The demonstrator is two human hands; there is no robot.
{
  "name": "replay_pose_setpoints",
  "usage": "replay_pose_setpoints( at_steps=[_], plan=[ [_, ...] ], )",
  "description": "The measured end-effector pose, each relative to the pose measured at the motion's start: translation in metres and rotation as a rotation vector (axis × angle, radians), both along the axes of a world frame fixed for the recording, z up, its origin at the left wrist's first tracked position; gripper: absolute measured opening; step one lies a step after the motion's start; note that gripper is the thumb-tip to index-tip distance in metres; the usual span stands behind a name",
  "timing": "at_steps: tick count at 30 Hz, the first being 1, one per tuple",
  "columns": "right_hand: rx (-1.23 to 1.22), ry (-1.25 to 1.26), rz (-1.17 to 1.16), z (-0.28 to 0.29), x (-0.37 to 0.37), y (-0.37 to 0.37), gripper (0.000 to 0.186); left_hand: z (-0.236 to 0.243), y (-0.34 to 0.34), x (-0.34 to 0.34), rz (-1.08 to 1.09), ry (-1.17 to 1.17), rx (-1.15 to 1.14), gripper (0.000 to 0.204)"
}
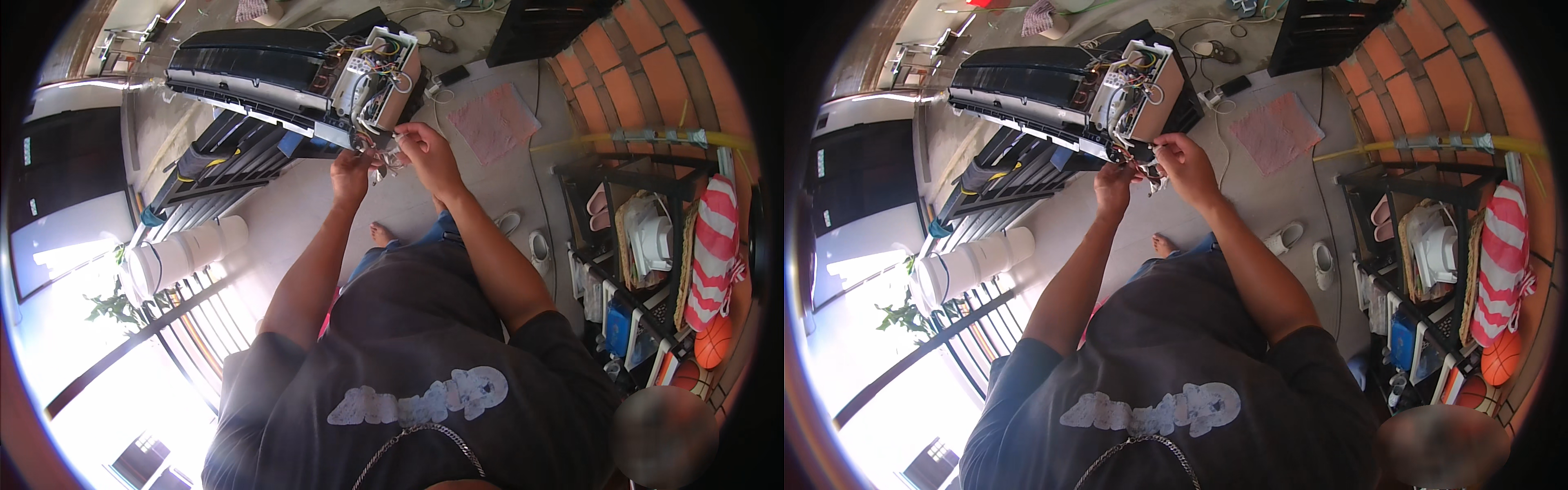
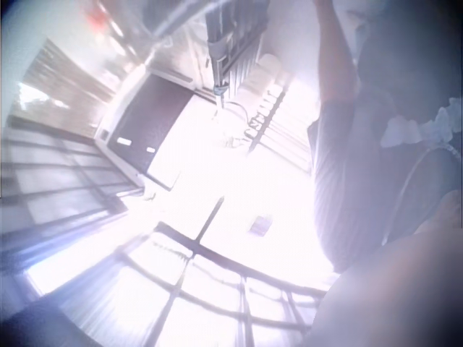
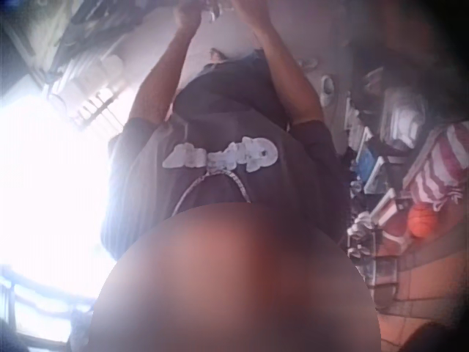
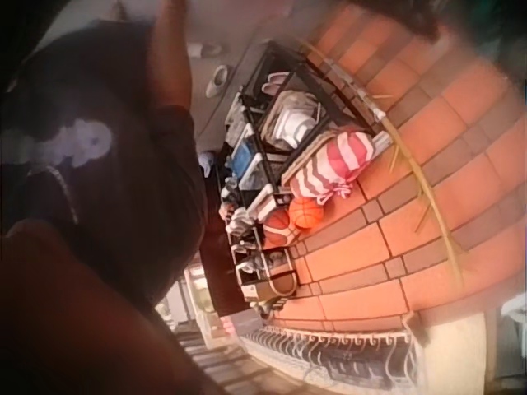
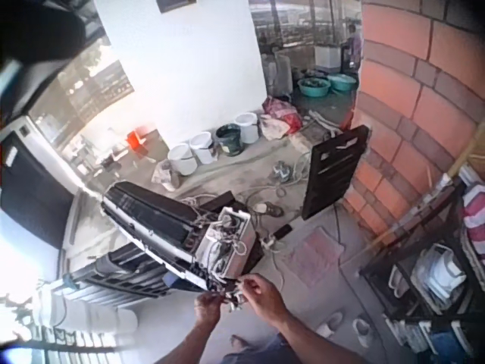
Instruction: The person disassembles a wall-mounted air conditioner indoor unit using a yellow cordless drill. They remove screws from the casing, detach the front panel, wipe the internal components with a cloth, and then reattach the panel and secure it with screws.
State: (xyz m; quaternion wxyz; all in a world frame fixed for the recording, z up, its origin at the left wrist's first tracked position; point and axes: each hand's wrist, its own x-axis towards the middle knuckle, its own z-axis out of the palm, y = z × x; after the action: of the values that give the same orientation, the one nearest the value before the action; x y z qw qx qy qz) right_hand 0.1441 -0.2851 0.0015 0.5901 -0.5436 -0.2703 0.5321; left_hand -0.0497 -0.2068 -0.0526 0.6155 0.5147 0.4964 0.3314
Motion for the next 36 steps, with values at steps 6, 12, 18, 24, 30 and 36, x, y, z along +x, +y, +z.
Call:
replay_pose_setpoints(
  at_steps=[6,12,18,24,30,36],
  plan=[
    [0.069,-0.038,0.046,-0.003,0.008,0.006,0.028,-0.002,-0.004,0.007,0.133,0.263,0.313,0.006],
    [0.015,0.052,0.153,-0.009,0.009,0.003,0.029,-0.003,0.007,0.015,0.191,0.461,0.320,0.009],
    [0.018,0.141,0.033,0.003,-0.006,-0.011,0.030,0.000,0.015,0.006,0.091,0.778,0.459,0.011],
    [0.169,-0.648,-0.218,0.042,0.007,-0.024,0.025,-0.006,0.001,0.016,0.278,0.431,0.569,0.033],
    [0.013,0.108,0.094,0.050,-0.003,-0.013,0.030,0.039,-0.014,-0.011,0.241,0.197,0.210,0.025],
    [0.034,0.221,0.018,0.031,-0.040,0.000,0.036,0.096,-0.033,-0.013,0.115,0.017,0.126,0.024]
  ],
)
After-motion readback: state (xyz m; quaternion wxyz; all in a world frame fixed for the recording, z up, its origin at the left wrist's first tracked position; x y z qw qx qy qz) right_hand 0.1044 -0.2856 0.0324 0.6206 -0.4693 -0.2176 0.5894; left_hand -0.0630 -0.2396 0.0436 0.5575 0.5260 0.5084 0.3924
